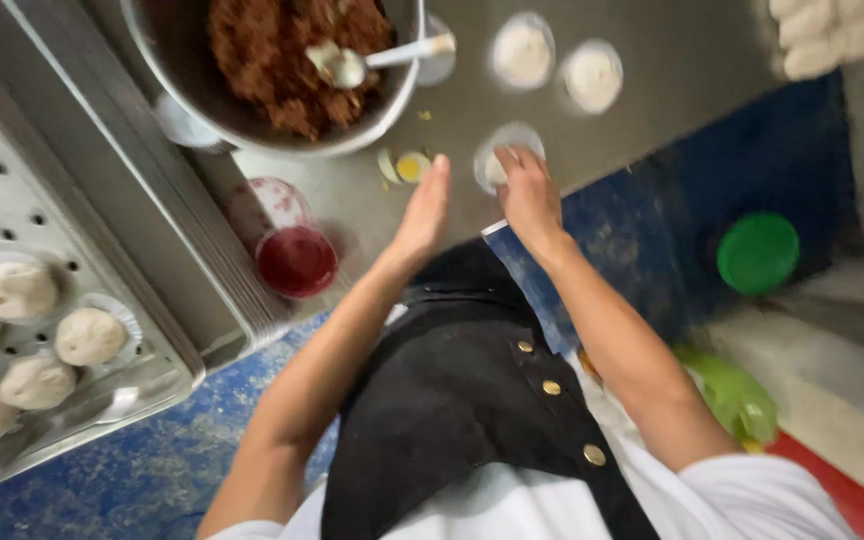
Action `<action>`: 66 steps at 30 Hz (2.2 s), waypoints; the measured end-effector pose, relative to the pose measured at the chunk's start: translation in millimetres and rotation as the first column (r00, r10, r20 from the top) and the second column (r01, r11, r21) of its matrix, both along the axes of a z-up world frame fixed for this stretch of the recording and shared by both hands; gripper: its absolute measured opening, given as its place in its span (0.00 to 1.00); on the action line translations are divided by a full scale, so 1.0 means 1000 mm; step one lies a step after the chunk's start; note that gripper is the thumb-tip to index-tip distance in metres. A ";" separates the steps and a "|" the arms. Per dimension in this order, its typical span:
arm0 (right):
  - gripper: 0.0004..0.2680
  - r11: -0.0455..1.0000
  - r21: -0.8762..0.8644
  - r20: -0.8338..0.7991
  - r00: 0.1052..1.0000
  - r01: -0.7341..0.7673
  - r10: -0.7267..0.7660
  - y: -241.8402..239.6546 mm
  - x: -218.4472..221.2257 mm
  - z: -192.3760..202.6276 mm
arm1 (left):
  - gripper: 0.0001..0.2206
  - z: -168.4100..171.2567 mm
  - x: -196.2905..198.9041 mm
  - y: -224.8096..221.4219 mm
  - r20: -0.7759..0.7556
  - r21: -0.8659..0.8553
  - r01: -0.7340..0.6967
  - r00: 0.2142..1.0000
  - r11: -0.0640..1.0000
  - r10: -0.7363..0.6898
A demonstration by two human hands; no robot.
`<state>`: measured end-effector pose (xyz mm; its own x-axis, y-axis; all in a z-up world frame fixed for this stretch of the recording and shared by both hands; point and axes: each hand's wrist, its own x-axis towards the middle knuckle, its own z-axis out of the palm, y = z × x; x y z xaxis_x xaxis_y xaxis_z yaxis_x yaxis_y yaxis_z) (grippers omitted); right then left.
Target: Fill and fold dough to prepare siopao or steamed buns.
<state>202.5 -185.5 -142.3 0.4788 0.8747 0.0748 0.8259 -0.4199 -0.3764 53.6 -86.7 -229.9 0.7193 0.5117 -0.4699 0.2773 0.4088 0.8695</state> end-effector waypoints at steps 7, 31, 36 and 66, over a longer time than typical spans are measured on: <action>0.18 0.948 0.204 -0.915 0.393 0.245 0.096 -0.008 0.006 -0.016 | 0.36 0.030 0.065 0.014 -0.013 -0.344 -0.208 0.976 0.916 0.217; 0.34 0.959 -0.244 -0.387 0.892 0.142 -0.231 -0.008 0.193 0.008 | 0.20 0.041 0.217 0.060 -0.368 0.561 0.361 0.915 0.745 -0.166; 0.25 0.976 -0.176 -0.391 0.901 0.127 -0.188 -0.015 0.199 -0.036 | 0.27 0.071 0.139 0.056 -0.148 0.066 0.043 0.989 0.997 -0.033; 0.23 0.411 -0.098 -0.309 0.420 -0.906 0.853 0.455 -0.439 0.124 | 0.20 0.139 -0.526 0.325 -0.048 0.869 -0.381 0.571 0.316 0.820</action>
<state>-236.4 269.2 -18.7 -0.5884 0.7920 -0.1628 0.7110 0.4109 -0.5706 -472.0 238.7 -91.3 -0.1265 0.9757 0.1788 0.6353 -0.0588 0.7701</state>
